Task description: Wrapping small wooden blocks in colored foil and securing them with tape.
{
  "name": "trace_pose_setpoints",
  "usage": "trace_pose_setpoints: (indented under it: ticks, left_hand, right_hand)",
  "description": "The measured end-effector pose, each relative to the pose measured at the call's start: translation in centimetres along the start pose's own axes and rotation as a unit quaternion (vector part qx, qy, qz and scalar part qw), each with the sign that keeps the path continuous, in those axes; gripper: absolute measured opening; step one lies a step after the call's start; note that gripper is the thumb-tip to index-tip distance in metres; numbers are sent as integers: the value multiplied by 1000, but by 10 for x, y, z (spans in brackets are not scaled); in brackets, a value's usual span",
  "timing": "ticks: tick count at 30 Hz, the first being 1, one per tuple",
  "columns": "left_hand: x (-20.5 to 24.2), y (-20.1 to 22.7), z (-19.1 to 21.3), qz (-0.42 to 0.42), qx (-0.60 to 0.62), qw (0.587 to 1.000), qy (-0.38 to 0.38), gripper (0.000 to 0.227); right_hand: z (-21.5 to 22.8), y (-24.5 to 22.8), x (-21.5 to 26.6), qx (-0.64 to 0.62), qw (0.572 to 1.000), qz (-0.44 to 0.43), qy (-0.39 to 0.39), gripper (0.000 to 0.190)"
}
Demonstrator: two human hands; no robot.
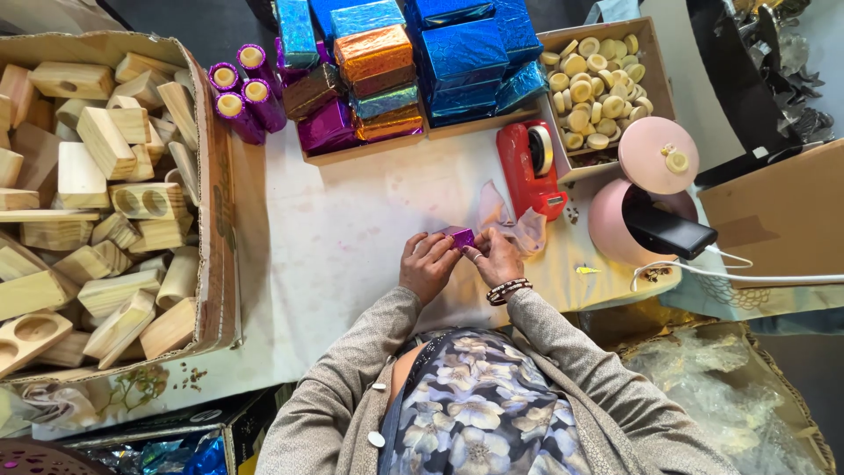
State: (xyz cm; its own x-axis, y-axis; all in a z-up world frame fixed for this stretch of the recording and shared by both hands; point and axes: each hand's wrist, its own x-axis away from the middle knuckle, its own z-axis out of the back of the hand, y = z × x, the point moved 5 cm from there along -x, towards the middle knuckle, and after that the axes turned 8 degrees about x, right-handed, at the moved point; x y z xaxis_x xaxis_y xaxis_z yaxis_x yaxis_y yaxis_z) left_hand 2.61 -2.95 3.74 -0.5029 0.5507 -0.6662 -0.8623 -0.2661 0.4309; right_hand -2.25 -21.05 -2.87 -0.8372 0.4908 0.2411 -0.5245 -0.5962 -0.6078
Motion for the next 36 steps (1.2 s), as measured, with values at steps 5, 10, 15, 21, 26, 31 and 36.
trace_pose_setpoints:
  ticks: [5,10,15,21,26,31,36]
  left_hand:
    - [4,-6,-9,15,13,1000,-9,8]
    - [-1,-9,-6,27,59,998,-11,19]
    - [1,-33,-11,164,167,972,24,16]
    - [7,-95,-10,455,285,822,190,31]
    - [66,-147,-44,587,513,583,229,37]
    - [83,-140,-47,648,591,446,178,36]
    - [95,-127,-55,683,602,398,115,28]
  right_hand:
    - [-7,6,-5,-67,997,39,10,32]
    - [-13,16,-12,-84,994,71,20,31]
    - [-16,25,-13,-132,987,87,6,30]
    - [-26,55,-13,-184,982,-1,-48,29]
    - [-7,35,2,-172,984,-7,-50,37]
    - [49,-57,45,58,971,202,112,59]
    - [57,-88,61,193,862,416,217,60]
